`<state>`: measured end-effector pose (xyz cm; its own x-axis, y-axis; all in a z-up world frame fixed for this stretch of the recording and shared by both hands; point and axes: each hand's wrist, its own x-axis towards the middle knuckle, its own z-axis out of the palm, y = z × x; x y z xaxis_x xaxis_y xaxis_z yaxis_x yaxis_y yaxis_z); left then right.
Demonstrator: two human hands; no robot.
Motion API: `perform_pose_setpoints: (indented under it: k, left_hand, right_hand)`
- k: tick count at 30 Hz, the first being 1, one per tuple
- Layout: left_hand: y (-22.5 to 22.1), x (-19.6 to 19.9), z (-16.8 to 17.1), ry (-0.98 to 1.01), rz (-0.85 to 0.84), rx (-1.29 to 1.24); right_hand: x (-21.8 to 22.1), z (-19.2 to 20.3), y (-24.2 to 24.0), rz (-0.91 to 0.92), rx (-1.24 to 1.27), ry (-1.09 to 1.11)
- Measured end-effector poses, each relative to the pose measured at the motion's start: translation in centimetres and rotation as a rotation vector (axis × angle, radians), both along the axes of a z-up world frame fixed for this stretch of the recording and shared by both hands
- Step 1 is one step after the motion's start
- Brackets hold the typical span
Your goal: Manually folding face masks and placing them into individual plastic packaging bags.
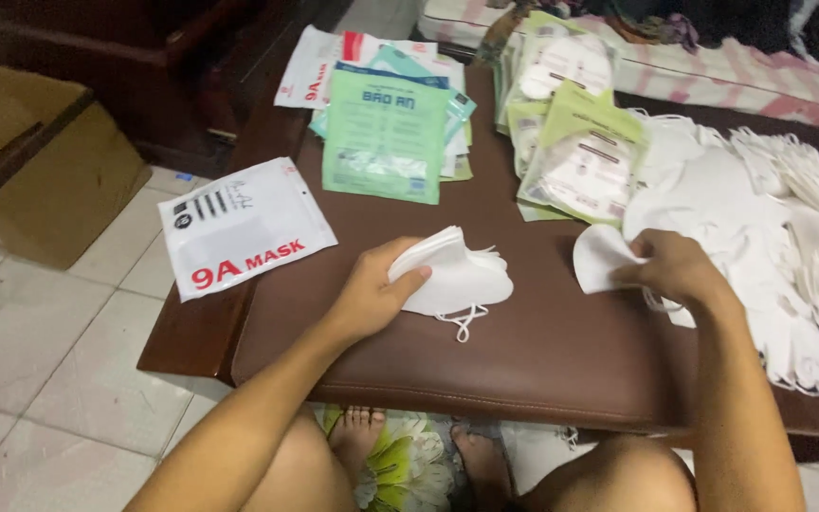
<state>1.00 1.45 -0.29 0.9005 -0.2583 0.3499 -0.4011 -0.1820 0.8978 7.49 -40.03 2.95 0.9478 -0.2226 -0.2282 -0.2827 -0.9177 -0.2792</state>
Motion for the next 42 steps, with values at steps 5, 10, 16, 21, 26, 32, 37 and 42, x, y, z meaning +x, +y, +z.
perform_pose_setpoints:
  k: [5,10,16,21,26,32,37,42]
  left_hand:
    - [0.0,0.1,-0.3,0.062,0.032,-0.046]
    - [-0.6,-0.3,0.7,0.152,0.019,-0.076]
    - [-0.3,0.3,-0.5,0.215,-0.098,-0.156]
    - [-0.6,-0.8,1.0,0.209,-0.121,-0.129]
    - [-1.4,-0.5,0.2,0.116,0.013,-0.019]
    - [-2.1,-1.8,1.9,-0.169,0.116,-0.009]
    - [-2.2,-0.2,-0.8,-0.183,0.115,0.070]
    - [-2.5,-1.0,0.5,-0.306,0.113,0.075]
  right_hand:
    - [-5.9,6.4,7.6,0.189,0.425,-0.172]
    - [-9.4,5.2,12.7,0.572,0.787,-0.224]
    - [-8.1,2.1,17.5,0.512,0.736,-0.468]
    - [-6.7,-1.6,17.9,0.349,0.721,-0.553]
    - [-7.5,-1.4,18.2,0.332,0.786,-0.650]
    - [-7.6,-1.7,17.8,0.472,0.800,-0.874]
    - [-6.9,-2.7,17.0,0.602,0.526,-0.753]
    - [-7.5,-1.3,16.9,0.737,0.243,-0.861]
